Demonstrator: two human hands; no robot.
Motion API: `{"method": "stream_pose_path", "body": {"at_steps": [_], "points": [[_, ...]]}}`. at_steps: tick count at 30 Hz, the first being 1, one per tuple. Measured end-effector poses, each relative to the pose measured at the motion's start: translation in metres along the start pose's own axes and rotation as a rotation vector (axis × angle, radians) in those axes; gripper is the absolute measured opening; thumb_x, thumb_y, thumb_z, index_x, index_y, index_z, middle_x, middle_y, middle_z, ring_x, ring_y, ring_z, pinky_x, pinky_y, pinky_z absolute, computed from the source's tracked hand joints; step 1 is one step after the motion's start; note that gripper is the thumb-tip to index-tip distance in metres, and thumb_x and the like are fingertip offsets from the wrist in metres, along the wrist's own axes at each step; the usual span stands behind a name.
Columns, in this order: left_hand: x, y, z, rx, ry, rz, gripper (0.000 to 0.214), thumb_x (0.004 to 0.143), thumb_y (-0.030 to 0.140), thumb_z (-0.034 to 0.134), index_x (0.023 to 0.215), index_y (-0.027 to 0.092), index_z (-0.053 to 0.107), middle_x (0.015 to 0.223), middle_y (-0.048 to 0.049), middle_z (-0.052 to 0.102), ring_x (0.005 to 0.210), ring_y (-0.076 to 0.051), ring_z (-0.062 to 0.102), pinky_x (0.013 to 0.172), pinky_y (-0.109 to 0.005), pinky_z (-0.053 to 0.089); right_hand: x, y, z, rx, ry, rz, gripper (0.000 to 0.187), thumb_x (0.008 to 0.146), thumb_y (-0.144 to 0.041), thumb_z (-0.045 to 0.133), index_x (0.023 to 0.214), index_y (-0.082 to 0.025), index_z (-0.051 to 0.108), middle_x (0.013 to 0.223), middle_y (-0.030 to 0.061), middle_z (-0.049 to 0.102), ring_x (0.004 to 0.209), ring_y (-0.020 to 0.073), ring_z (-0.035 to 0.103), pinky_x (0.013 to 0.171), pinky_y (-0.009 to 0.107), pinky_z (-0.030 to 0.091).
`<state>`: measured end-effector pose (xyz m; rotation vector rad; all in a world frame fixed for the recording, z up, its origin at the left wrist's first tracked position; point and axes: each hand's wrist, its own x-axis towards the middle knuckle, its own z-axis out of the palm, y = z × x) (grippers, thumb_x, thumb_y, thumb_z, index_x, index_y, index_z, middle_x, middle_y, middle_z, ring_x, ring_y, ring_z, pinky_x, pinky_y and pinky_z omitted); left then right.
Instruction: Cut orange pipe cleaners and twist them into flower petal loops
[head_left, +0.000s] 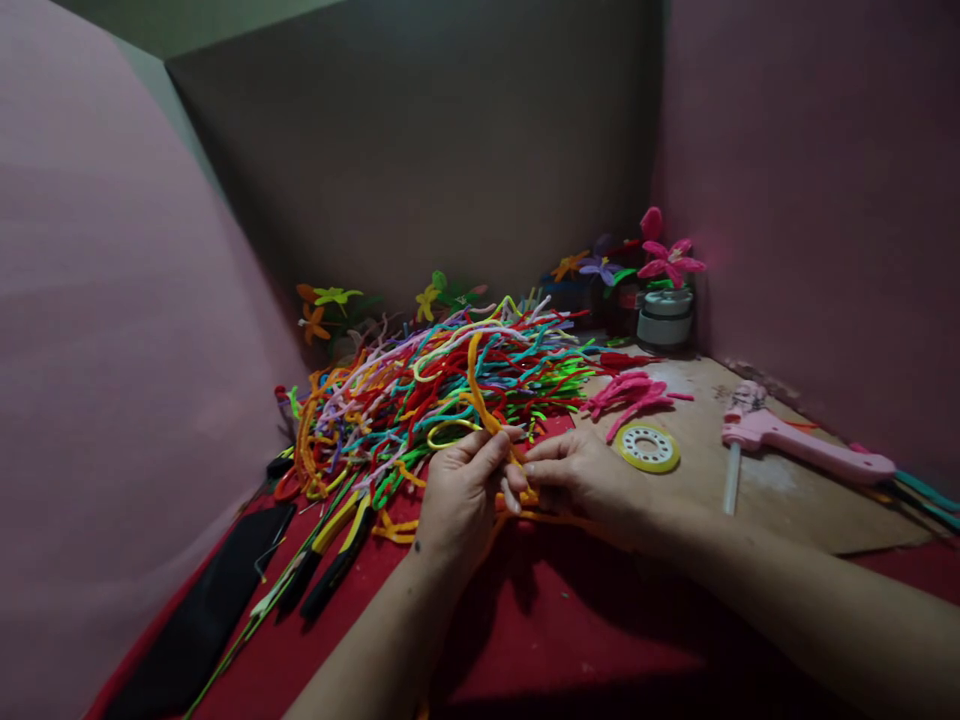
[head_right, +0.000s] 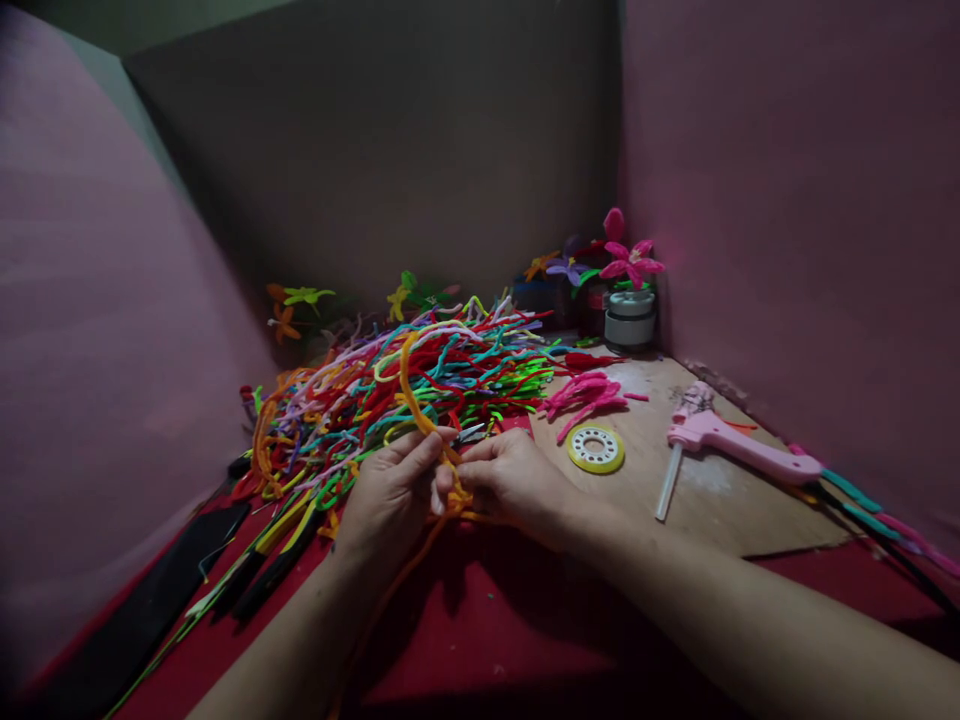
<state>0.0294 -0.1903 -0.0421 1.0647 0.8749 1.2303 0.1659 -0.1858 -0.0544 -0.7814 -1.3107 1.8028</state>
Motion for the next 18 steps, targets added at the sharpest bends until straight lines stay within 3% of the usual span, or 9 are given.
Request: {"method": "stream_pose_path", "body": {"at_steps": [5, 8, 13, 18], "points": [[0.001, -0.001, -0.001, -0.050, -0.017, 0.023, 0.018, 0.076, 0.028, 0.057, 0.083, 0.012, 0.059, 0.049, 0.0008, 0.057, 0.033, -0.008, 0.048, 0.037, -0.020, 0.041, 0.004, 0.003, -0.006, 0.161, -0.184, 0.042, 0.018, 0.076, -0.026, 0.053, 0.072, -0.010, 0.059, 0.073, 0.0066, 0.059, 0.052, 0.0086, 0.052, 0.043, 0.018, 0.037], [0.001, 0.001, -0.002, -0.066, -0.043, 0.025, 0.017, 0.075, 0.027, 0.058, 0.082, 0.012, 0.059, 0.049, 0.0007, 0.057, 0.035, -0.008, 0.050, 0.039, -0.020, 0.042, 0.007, 0.005, -0.011, 0.257, -0.256, 0.063, 0.018, 0.078, -0.023, 0.051, 0.075, -0.008, 0.060, 0.073, 0.0066, 0.057, 0.051, 0.0061, 0.049, 0.043, 0.016, 0.036], [0.000, 0.004, -0.002, -0.080, -0.058, 0.035, 0.015, 0.075, 0.025, 0.058, 0.080, 0.011, 0.060, 0.050, -0.0002, 0.058, 0.036, -0.007, 0.051, 0.040, -0.018, 0.042, 0.007, 0.006, -0.013, 0.319, -0.221, 0.113, 0.011, 0.077, -0.016, 0.053, 0.074, -0.007, 0.060, 0.071, 0.0050, 0.054, 0.052, 0.0042, 0.043, 0.043, 0.013, 0.032], [0.001, 0.008, -0.002, -0.108, -0.051, 0.062, 0.014, 0.072, 0.024, 0.061, 0.076, 0.011, 0.060, 0.058, -0.0028, 0.061, 0.043, -0.011, 0.056, 0.038, -0.019, 0.043, 0.006, 0.004, -0.011, 0.462, -0.282, 0.108, 0.017, 0.082, -0.019, 0.047, 0.083, -0.009, 0.061, 0.076, 0.0052, 0.053, 0.059, 0.0064, 0.047, 0.047, 0.015, 0.036]]}}
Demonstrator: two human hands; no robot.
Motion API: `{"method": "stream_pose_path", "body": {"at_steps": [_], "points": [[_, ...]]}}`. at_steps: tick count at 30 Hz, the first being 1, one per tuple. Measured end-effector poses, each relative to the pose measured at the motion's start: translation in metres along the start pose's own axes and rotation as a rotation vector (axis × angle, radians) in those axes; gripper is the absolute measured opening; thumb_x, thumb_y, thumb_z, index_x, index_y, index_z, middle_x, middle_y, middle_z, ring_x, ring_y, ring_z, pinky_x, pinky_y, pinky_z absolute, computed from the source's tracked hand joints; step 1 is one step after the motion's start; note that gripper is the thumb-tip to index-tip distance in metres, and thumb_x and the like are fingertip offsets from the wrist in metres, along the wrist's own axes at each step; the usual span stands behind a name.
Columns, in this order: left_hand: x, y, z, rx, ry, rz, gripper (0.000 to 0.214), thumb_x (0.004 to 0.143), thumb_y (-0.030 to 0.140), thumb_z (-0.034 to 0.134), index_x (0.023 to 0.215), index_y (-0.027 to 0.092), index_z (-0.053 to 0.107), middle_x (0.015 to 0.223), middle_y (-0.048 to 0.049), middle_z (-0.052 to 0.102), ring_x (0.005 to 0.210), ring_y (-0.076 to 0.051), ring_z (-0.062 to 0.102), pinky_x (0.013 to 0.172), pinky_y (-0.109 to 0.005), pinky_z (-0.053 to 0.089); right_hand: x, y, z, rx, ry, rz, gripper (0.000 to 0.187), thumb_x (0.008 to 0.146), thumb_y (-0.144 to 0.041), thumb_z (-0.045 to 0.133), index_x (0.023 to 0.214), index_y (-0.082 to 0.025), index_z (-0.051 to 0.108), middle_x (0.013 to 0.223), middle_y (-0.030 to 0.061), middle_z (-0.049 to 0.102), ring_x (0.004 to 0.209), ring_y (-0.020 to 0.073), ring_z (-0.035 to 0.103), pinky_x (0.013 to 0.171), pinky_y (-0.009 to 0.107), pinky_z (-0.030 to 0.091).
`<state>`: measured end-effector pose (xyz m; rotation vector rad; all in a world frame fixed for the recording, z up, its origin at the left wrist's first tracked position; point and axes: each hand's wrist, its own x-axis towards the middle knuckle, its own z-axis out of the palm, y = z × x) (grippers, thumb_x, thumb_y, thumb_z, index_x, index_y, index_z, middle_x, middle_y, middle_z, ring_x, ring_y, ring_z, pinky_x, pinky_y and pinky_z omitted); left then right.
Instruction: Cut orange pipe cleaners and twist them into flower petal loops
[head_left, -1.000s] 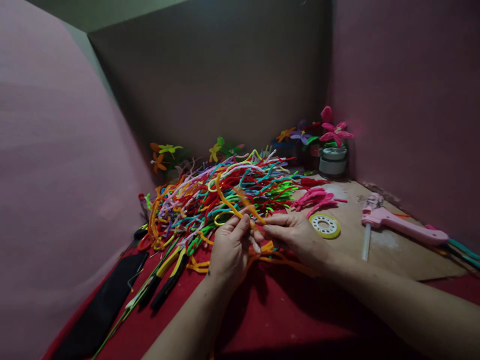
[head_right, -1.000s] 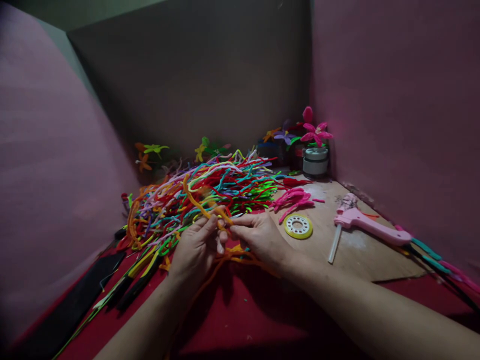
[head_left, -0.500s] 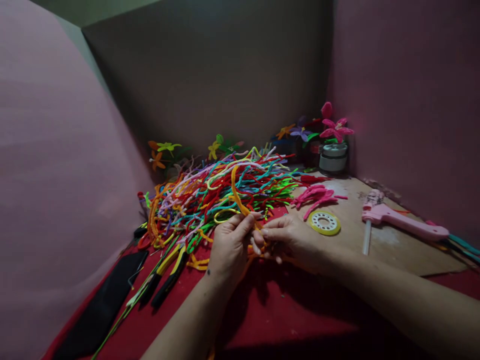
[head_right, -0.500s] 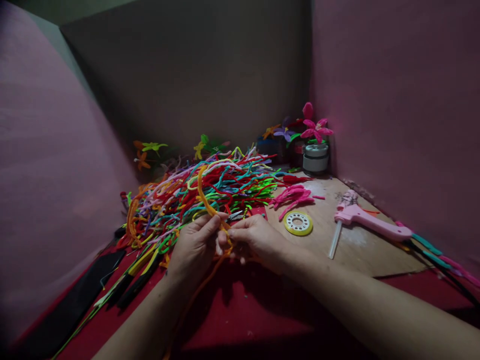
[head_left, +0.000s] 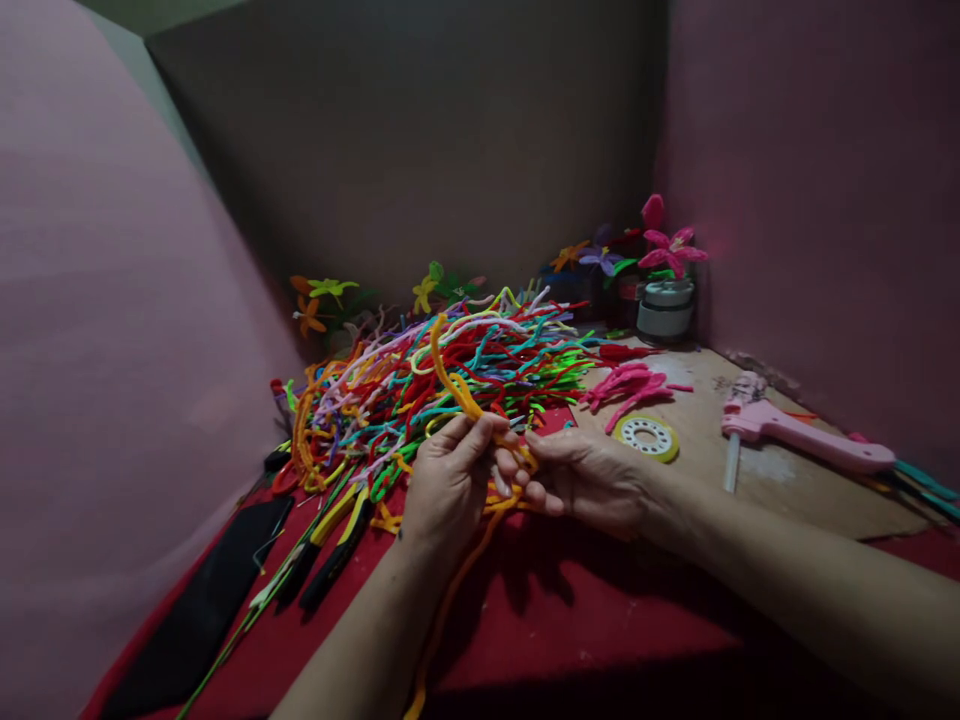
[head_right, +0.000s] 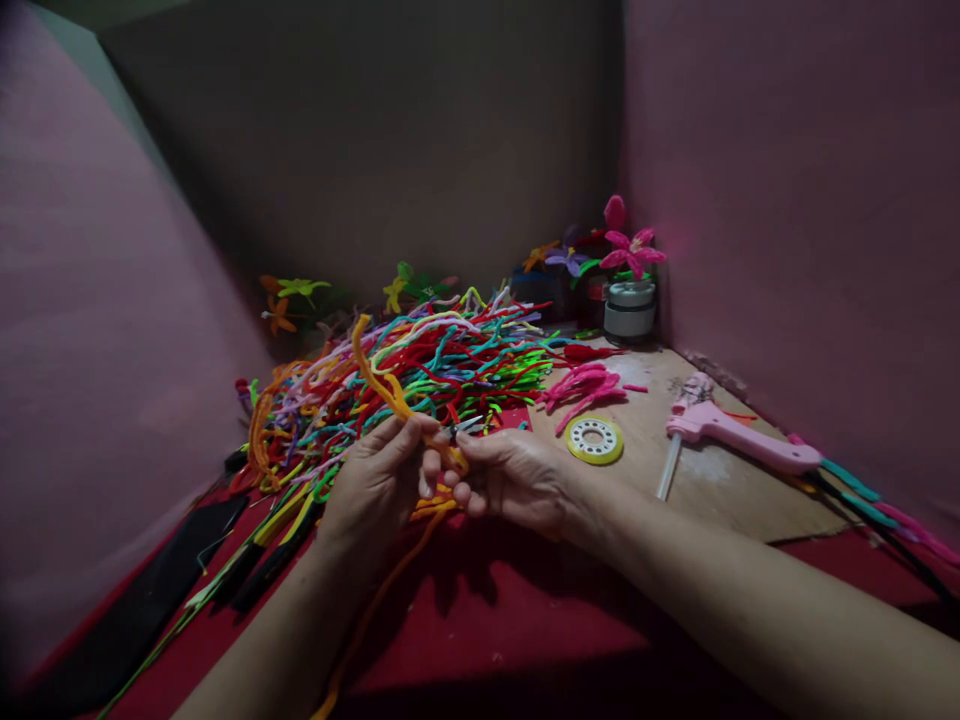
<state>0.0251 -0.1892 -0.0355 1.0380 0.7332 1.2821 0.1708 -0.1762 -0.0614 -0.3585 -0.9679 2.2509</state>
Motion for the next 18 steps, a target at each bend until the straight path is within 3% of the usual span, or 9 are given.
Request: {"method": "stream_pose_path", "body": {"at_steps": [7, 11, 18], "points": [[0.0011, 0.0000, -0.0014, 0.026, 0.012, 0.014, 0.015, 0.074, 0.025, 0.058, 0.078, 0.011, 0.060, 0.048, -0.0001, 0.057, 0.041, -0.012, 0.056, 0.037, -0.019, 0.042, 0.0024, 0.0006, -0.0034, -0.036, 0.024, -0.009, 0.015, 0.081, -0.015, 0.049, 0.077, -0.006, 0.061, 0.071, 0.0041, 0.054, 0.052, 0.0034, 0.050, 0.047, 0.012, 0.039], [-0.0011, 0.0000, -0.0008, 0.148, 0.004, 0.011, 0.017, 0.073, 0.023, 0.061, 0.084, 0.011, 0.061, 0.051, -0.0010, 0.059, 0.044, -0.011, 0.056, 0.040, -0.019, 0.043, 0.0034, 0.0011, -0.0032, -0.052, 0.085, -0.015, 0.015, 0.080, -0.016, 0.053, 0.073, -0.005, 0.061, 0.066, 0.0039, 0.056, 0.047, 0.0029, 0.050, 0.048, 0.014, 0.042], [-0.0020, 0.0011, -0.0008, 0.335, 0.091, 0.011, 0.017, 0.068, 0.027, 0.065, 0.071, 0.010, 0.061, 0.049, -0.0001, 0.057, 0.041, -0.009, 0.052, 0.036, -0.017, 0.039, 0.0048, 0.0029, 0.0008, -0.094, 0.229, -0.084, 0.012, 0.074, -0.015, 0.060, 0.072, -0.004, 0.063, 0.072, 0.0083, 0.062, 0.046, 0.0024, 0.051, 0.044, 0.012, 0.041]]}}
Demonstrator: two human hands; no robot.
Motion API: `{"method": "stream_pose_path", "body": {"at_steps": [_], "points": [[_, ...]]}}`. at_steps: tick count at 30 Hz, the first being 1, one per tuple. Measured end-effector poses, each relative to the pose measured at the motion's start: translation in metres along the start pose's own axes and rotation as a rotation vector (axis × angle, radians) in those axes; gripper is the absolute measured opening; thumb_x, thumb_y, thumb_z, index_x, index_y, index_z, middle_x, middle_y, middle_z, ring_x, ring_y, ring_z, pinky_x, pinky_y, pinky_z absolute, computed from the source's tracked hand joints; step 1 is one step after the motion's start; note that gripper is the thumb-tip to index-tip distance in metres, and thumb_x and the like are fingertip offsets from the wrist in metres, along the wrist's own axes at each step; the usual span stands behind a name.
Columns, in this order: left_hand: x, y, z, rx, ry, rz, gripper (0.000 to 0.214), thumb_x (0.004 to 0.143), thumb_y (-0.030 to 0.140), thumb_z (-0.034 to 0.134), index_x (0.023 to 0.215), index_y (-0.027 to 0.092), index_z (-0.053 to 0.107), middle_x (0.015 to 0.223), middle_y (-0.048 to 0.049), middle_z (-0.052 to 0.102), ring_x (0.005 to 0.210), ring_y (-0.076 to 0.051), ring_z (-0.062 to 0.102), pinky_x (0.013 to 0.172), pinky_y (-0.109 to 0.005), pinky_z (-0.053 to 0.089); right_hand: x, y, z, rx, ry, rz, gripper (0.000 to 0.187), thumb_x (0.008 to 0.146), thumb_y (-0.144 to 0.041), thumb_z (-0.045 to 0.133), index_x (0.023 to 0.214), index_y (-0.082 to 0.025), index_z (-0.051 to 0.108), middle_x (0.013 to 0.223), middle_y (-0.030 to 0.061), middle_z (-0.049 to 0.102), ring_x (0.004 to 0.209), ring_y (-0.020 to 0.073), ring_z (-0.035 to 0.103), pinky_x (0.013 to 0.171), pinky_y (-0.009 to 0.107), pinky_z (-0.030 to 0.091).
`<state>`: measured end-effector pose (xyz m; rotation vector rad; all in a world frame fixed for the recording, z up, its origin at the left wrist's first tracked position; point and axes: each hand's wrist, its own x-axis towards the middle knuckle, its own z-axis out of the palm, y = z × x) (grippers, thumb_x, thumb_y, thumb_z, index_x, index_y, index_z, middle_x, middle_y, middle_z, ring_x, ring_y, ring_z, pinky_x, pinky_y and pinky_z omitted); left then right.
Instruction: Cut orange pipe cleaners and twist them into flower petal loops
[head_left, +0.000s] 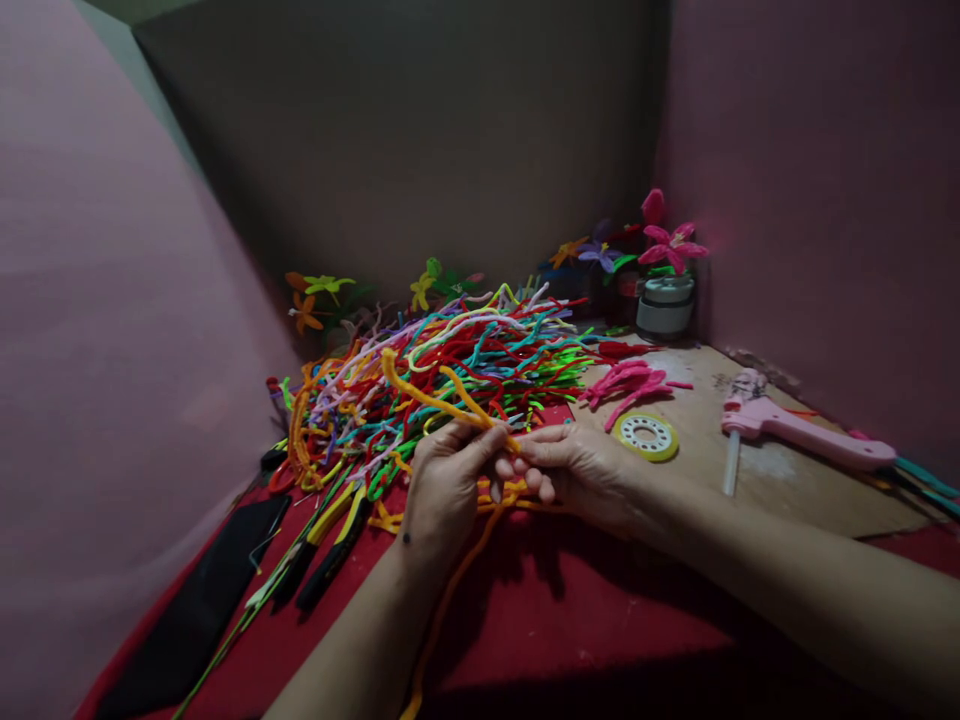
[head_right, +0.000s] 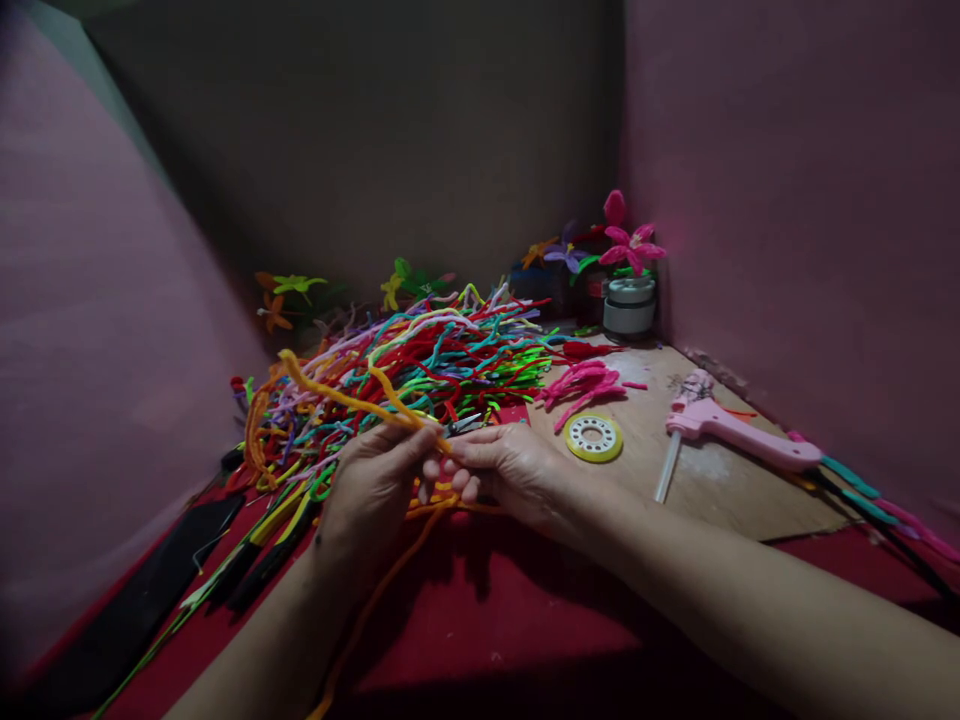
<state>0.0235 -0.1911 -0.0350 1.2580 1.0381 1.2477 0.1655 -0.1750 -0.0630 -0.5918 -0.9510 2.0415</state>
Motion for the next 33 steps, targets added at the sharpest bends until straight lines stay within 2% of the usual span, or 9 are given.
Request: {"method": "stream_pose_path", "body": {"at_steps": [3, 6, 9, 13, 20, 28, 33], "points": [[0.0033, -0.0037, -0.0019, -0.042, 0.031, 0.007, 0.019, 0.068, 0.029, 0.065, 0.070, 0.012, 0.059, 0.047, 0.0022, 0.053, 0.040, -0.008, 0.049, 0.036, -0.017, 0.037, 0.0011, -0.0001, 0.0009, -0.027, 0.024, -0.047, 0.010, 0.070, -0.013, 0.064, 0.074, -0.004, 0.064, 0.065, 0.0064, 0.061, 0.046, 0.0048, 0.052, 0.042, 0.014, 0.042], [0.0058, -0.0059, -0.0035, -0.085, 0.017, -0.017, 0.021, 0.070, 0.032, 0.063, 0.068, 0.012, 0.057, 0.046, 0.0033, 0.050, 0.038, -0.007, 0.047, 0.035, -0.017, 0.035, 0.0004, -0.0002, 0.0017, -0.073, -0.030, -0.098, 0.010, 0.069, -0.013, 0.064, 0.075, -0.005, 0.065, 0.062, 0.0047, 0.060, 0.049, 0.0070, 0.055, 0.043, 0.016, 0.044], [0.0062, -0.0040, -0.0041, -0.030, 0.034, -0.004, 0.021, 0.070, 0.031, 0.062, 0.066, 0.012, 0.056, 0.045, 0.0031, 0.050, 0.036, -0.007, 0.045, 0.034, -0.018, 0.034, -0.0017, -0.0001, 0.0029, -0.159, -0.050, -0.110, 0.012, 0.071, -0.018, 0.063, 0.074, -0.006, 0.065, 0.060, 0.0037, 0.060, 0.048, 0.0063, 0.054, 0.043, 0.015, 0.044], [0.0053, 0.0001, -0.0050, 0.051, 0.033, 0.011, 0.020, 0.071, 0.031, 0.062, 0.067, 0.012, 0.056, 0.045, 0.0029, 0.051, 0.036, -0.007, 0.045, 0.035, -0.018, 0.034, -0.0024, -0.0005, 0.0027, -0.215, -0.012, -0.028, 0.020, 0.073, -0.026, 0.061, 0.067, -0.007, 0.062, 0.055, 0.0022, 0.057, 0.040, 0.0049, 0.049, 0.034, 0.014, 0.037], [0.0080, -0.0001, -0.0039, -0.003, -0.040, -0.062, 0.021, 0.069, 0.032, 0.063, 0.064, 0.013, 0.054, 0.043, 0.0020, 0.053, 0.034, -0.008, 0.046, 0.033, -0.018, 0.032, -0.0021, -0.0040, -0.0044, -0.043, -0.131, 0.135, 0.015, 0.075, -0.017, 0.056, 0.078, -0.004, 0.063, 0.061, 0.0036, 0.058, 0.042, 0.0051, 0.050, 0.033, 0.014, 0.036], [0.0095, -0.0009, -0.0027, -0.053, -0.055, -0.092, 0.025, 0.068, 0.032, 0.063, 0.057, 0.012, 0.053, 0.042, 0.0011, 0.052, 0.038, -0.010, 0.052, 0.037, -0.020, 0.039, -0.0023, -0.0027, -0.0025, -0.025, -0.062, 0.130, 0.010, 0.074, -0.013, 0.056, 0.072, -0.005, 0.062, 0.057, 0.0028, 0.058, 0.040, 0.0049, 0.049, 0.032, 0.013, 0.036], [0.0099, -0.0005, -0.0024, -0.070, -0.048, -0.083, 0.026, 0.069, 0.031, 0.063, 0.055, 0.013, 0.050, 0.041, 0.0014, 0.052, 0.036, -0.010, 0.050, 0.038, -0.020, 0.039, -0.0014, -0.0009, -0.0017, -0.042, -0.016, 0.059, 0.010, 0.071, -0.012, 0.058, 0.063, -0.005, 0.060, 0.053, 0.0030, 0.058, 0.037, 0.0059, 0.050, 0.030, 0.014, 0.036]]}}
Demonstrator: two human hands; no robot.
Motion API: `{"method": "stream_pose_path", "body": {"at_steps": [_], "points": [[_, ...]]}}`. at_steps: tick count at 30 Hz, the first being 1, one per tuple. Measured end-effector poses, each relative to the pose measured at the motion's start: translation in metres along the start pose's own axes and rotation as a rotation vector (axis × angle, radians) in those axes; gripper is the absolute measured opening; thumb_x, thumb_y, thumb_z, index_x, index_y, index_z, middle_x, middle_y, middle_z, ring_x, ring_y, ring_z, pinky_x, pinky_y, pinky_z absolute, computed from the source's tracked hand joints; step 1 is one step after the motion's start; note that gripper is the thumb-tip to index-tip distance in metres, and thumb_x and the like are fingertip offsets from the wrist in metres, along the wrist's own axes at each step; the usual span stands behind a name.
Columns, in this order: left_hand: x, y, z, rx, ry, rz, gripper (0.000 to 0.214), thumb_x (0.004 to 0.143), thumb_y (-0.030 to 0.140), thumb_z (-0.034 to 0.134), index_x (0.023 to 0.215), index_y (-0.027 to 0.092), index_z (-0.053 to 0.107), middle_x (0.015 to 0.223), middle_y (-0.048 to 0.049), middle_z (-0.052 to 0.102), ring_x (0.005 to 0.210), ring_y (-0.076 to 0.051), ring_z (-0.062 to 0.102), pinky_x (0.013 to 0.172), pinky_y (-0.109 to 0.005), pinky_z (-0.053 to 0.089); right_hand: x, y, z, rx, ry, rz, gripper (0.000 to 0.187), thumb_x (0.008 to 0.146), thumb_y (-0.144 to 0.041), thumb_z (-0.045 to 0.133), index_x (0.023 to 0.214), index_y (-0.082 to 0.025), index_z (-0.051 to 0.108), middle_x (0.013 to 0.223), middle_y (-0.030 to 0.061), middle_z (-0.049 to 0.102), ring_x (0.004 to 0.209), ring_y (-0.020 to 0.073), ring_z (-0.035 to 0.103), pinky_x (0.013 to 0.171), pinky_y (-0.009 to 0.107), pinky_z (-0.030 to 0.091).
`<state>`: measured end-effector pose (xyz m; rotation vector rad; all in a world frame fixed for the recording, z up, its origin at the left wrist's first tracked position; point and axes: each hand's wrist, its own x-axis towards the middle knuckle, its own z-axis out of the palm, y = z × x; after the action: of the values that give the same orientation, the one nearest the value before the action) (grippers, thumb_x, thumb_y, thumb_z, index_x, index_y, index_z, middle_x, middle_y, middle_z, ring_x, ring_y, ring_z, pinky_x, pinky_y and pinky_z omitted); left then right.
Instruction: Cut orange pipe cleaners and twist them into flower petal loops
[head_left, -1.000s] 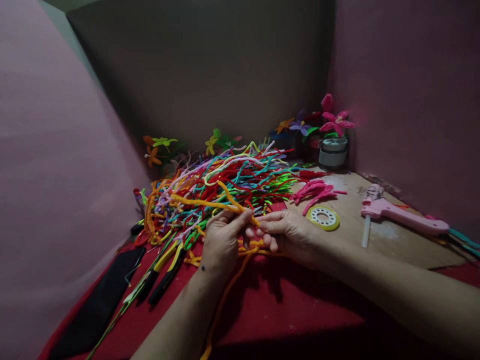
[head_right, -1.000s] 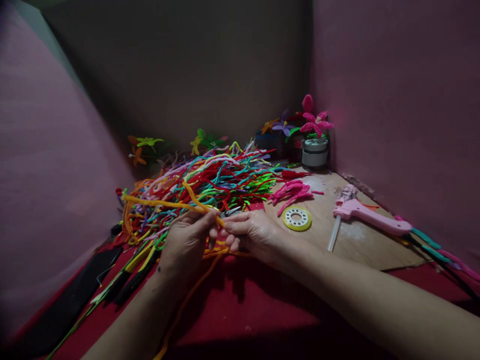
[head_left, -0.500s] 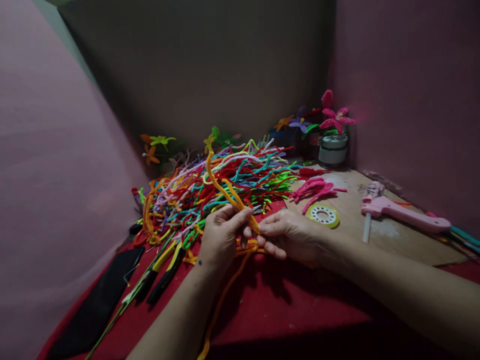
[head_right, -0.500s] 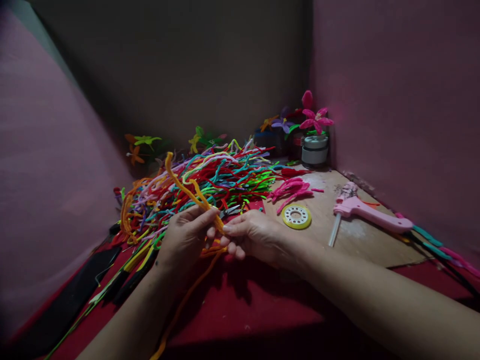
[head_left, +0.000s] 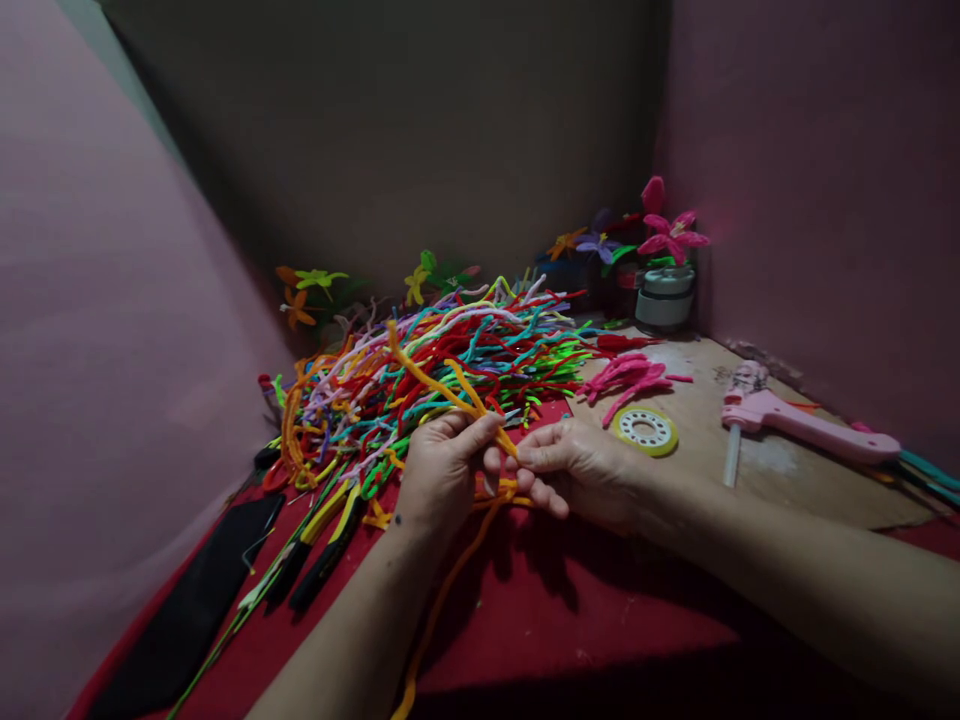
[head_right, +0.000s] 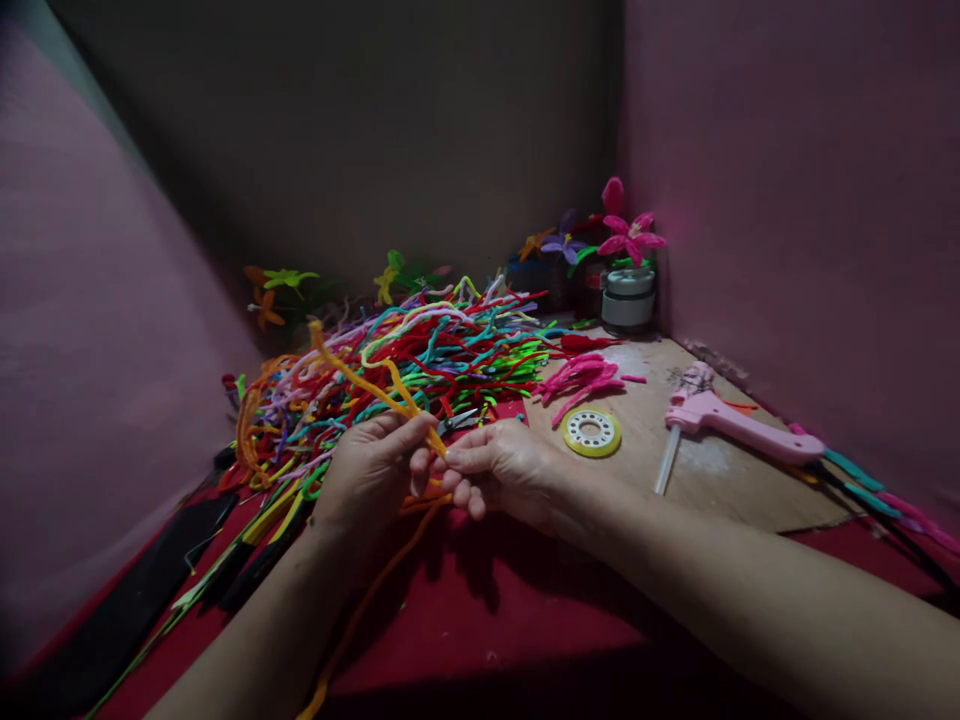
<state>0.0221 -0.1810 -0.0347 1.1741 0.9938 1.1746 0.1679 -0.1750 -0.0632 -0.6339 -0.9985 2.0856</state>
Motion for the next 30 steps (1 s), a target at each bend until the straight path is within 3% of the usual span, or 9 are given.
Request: {"method": "stream_pose_path", "body": {"at_steps": [8, 14, 19, 22, 25, 30], "points": [[0.0012, -0.0019, -0.0008, 0.039, 0.011, 0.014, 0.025, 0.068, 0.032, 0.063, 0.058, 0.012, 0.053, 0.041, 0.0027, 0.051, 0.031, -0.008, 0.045, 0.033, -0.019, 0.033, -0.0014, -0.0060, -0.0030, -0.145, -0.097, -0.078, 0.020, 0.074, -0.026, 0.061, 0.074, -0.006, 0.062, 0.069, 0.0086, 0.063, 0.051, 0.0117, 0.060, 0.044, 0.021, 0.049], [0.0003, -0.0029, 0.0012, 0.081, 0.070, 0.021, 0.024, 0.064, 0.032, 0.067, 0.060, 0.012, 0.056, 0.042, 0.0027, 0.051, 0.032, -0.007, 0.043, 0.032, -0.018, 0.033, -0.0001, -0.0017, 0.0012, -0.164, 0.081, -0.069, 0.014, 0.066, -0.020, 0.066, 0.065, -0.008, 0.059, 0.052, 0.0025, 0.059, 0.039, 0.0088, 0.054, 0.033, 0.016, 0.042], [0.0033, -0.0029, -0.0030, 0.043, 0.109, 0.056, 0.022, 0.066, 0.032, 0.065, 0.063, 0.012, 0.055, 0.042, 0.0042, 0.050, 0.030, -0.005, 0.039, 0.031, -0.017, 0.029, 0.0003, 0.0011, -0.0011, -0.177, 0.026, -0.033, 0.012, 0.069, -0.020, 0.062, 0.065, -0.010, 0.055, 0.054, 0.0035, 0.061, 0.039, 0.0110, 0.056, 0.031, 0.018, 0.042], [0.0031, -0.0037, -0.0030, 0.025, 0.073, 0.031, 0.021, 0.067, 0.031, 0.065, 0.063, 0.013, 0.054, 0.041, 0.0050, 0.048, 0.030, -0.005, 0.038, 0.031, -0.018, 0.029, -0.0006, 0.0014, -0.0001, -0.219, -0.004, -0.069, 0.012, 0.072, -0.022, 0.060, 0.072, -0.010, 0.057, 0.060, 0.0042, 0.063, 0.044, 0.0107, 0.058, 0.040, 0.021, 0.047], [0.0018, -0.0044, -0.0008, -0.004, 0.015, -0.006, 0.020, 0.066, 0.029, 0.066, 0.064, 0.013, 0.054, 0.042, 0.0054, 0.047, 0.033, -0.004, 0.040, 0.035, -0.017, 0.031, -0.0021, 0.0006, 0.0029, -0.263, 0.035, -0.121, 0.014, 0.073, -0.024, 0.059, 0.073, -0.010, 0.058, 0.059, 0.0030, 0.062, 0.044, 0.0082, 0.056, 0.043, 0.018, 0.045], [0.0024, -0.0040, -0.0024, -0.025, 0.083, 0.018, 0.022, 0.065, 0.029, 0.067, 0.063, 0.013, 0.052, 0.043, 0.0055, 0.046, 0.034, -0.003, 0.038, 0.035, -0.015, 0.027, -0.0037, -0.0010, 0.0055, -0.285, 0.091, -0.062, 0.019, 0.072, -0.026, 0.061, 0.063, -0.011, 0.053, 0.050, 0.0028, 0.060, 0.039, 0.0095, 0.054, 0.035, 0.017, 0.037]]}}
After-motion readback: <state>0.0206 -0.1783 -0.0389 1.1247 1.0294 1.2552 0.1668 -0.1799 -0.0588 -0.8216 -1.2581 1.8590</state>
